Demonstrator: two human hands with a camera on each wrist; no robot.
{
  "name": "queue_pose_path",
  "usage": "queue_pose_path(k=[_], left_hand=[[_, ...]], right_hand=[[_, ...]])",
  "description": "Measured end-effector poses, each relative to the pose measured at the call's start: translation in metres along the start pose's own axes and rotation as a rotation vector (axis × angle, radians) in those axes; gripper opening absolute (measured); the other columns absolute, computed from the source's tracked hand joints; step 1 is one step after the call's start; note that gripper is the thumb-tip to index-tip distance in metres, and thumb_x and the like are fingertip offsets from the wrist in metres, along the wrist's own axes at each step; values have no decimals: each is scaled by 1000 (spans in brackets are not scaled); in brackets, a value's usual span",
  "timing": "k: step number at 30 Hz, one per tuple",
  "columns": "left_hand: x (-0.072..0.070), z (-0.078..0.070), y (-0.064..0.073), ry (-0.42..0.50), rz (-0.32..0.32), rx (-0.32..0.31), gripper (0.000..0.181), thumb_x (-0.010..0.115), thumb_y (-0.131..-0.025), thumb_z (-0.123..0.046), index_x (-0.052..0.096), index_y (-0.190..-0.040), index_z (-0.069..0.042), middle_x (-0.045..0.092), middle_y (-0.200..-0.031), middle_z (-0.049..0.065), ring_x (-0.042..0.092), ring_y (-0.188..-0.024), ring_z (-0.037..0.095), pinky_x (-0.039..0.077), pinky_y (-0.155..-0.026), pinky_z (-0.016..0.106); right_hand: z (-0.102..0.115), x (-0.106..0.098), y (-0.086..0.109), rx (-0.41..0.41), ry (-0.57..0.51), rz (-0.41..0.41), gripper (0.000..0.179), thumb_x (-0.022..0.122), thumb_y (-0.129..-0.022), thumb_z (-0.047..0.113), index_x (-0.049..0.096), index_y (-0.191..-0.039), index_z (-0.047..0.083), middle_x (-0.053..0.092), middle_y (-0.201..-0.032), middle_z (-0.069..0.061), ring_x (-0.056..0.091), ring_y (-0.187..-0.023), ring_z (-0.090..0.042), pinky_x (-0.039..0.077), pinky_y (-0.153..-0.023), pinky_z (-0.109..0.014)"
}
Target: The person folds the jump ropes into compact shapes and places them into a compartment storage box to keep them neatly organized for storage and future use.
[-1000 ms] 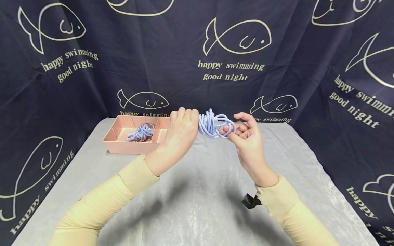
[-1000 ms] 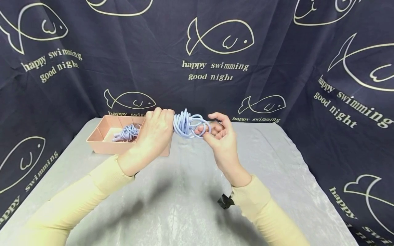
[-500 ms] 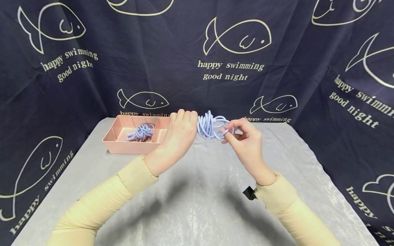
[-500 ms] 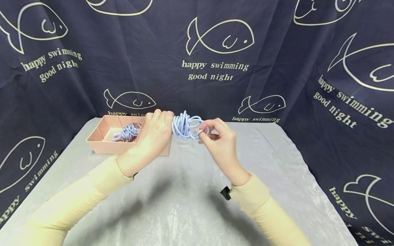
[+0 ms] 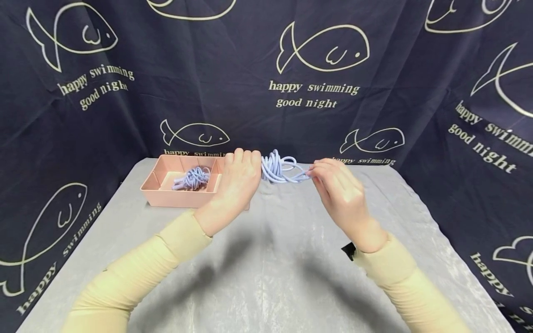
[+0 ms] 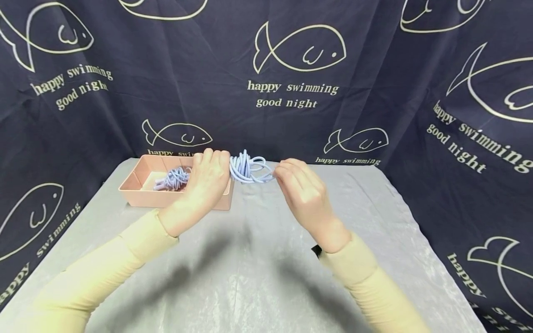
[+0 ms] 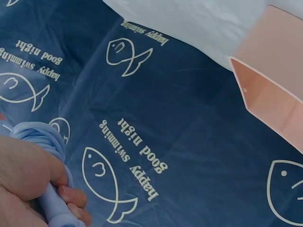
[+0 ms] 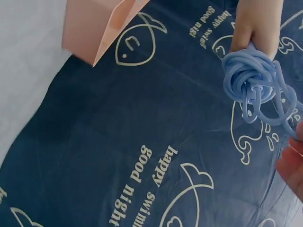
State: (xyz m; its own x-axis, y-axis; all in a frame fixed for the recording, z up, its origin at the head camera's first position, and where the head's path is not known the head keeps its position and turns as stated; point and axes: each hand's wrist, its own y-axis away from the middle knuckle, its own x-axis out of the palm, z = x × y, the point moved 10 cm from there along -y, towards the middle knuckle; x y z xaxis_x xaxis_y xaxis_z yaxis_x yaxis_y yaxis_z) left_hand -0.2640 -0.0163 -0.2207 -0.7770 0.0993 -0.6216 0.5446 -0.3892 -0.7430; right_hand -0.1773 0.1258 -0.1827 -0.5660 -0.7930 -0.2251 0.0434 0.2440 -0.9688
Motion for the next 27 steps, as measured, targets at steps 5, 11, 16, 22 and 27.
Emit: queue_pose_path(k=[5, 11, 16, 22, 27], left_hand=[[1, 7, 1, 6, -25, -5, 15, 35, -91, -3, 48, -84, -3, 51, -72, 12, 47, -72, 29, 33, -63, 39], [1, 9, 4, -9, -43, 5, 16, 35, -92, -2, 47, -82, -4, 49, -71, 10, 45, -71, 28, 32, -63, 38], [-6, 10, 5, -28, -84, 13, 12, 38, -91, -1, 47, -82, -4, 48, -71, 10, 45, -71, 28, 33, -63, 38], [-7, 9, 4, -29, -105, 52, 11, 39, -90, 0, 47, -82, -4, 47, -72, 9, 45, -71, 27, 33, -64, 38], [-9, 2, 5, -36, -153, 96, 18, 35, -94, -3, 47, -81, -5, 45, -71, 8, 42, -69, 25, 32, -65, 36]], right_hand=[[6, -2, 2, -59, 18, 24, 11, 57, -91, 1, 63, -87, -7, 64, -82, -17, 62, -78, -34, 50, -83, -40], [7, -7, 4, -77, 21, 42, 12, 53, -92, -1, 60, -86, -8, 61, -81, -17, 59, -76, -33, 49, -79, -37], [8, -15, 7, -89, 17, 37, 12, 52, -92, -2, 58, -84, -7, 60, -81, -17, 58, -75, -33, 48, -76, -36], [9, -19, 9, -107, -30, 47, 14, 55, -92, 1, 60, -82, -7, 63, -80, -16, 60, -74, -32, 50, -77, -35], [4, -17, 7, -70, -120, 118, 25, 56, -91, 17, 63, -85, -6, 65, -83, -15, 61, -78, -30, 47, -83, -31]])
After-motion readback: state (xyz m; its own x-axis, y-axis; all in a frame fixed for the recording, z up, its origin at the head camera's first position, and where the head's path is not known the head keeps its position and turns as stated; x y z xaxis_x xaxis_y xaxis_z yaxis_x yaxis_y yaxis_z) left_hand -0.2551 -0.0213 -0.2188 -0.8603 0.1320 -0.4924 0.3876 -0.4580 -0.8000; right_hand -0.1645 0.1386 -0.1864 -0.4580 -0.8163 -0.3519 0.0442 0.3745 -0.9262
